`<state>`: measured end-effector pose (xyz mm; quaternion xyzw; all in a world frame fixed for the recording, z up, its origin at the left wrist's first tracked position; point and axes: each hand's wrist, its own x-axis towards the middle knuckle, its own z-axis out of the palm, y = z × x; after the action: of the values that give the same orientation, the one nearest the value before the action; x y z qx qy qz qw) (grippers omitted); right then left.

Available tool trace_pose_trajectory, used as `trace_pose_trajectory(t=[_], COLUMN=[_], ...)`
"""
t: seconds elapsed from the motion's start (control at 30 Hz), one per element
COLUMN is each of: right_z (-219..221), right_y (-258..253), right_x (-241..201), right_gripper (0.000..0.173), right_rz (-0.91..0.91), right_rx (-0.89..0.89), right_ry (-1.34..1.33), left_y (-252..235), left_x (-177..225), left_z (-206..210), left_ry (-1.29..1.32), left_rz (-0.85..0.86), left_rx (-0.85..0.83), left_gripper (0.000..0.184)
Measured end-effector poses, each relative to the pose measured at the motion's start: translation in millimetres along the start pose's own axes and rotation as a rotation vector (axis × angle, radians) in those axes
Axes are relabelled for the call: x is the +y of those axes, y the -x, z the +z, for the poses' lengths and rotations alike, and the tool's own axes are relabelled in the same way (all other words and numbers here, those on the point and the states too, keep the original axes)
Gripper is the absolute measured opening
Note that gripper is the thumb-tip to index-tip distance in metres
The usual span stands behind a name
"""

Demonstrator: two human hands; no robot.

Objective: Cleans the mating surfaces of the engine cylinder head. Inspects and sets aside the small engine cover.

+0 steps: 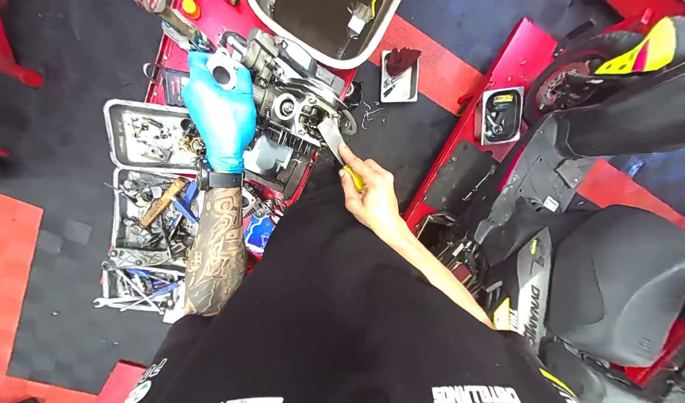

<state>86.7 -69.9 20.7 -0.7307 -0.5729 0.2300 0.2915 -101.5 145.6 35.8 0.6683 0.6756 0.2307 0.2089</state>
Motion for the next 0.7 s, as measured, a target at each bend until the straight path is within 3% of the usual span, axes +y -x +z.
trace_pose_trajectory(t=[0.5, 0.7], right_z=[-1, -1], right_y=[-3, -4], right_x=[-17, -14], right_gripper=[0.047, 0.048], right_rz=[0.112, 0.087], right_rx=[-0.047, -0.027], right_ry=[0.010, 0.174], left_y=[-1, -1], left_x=[-2, 3], left_z=[4, 3], left_ry=[0.013, -0.012], left_rz=[0.111, 0.110], left_rx=[0.047, 0.032], left_gripper=[0.042, 0.043])
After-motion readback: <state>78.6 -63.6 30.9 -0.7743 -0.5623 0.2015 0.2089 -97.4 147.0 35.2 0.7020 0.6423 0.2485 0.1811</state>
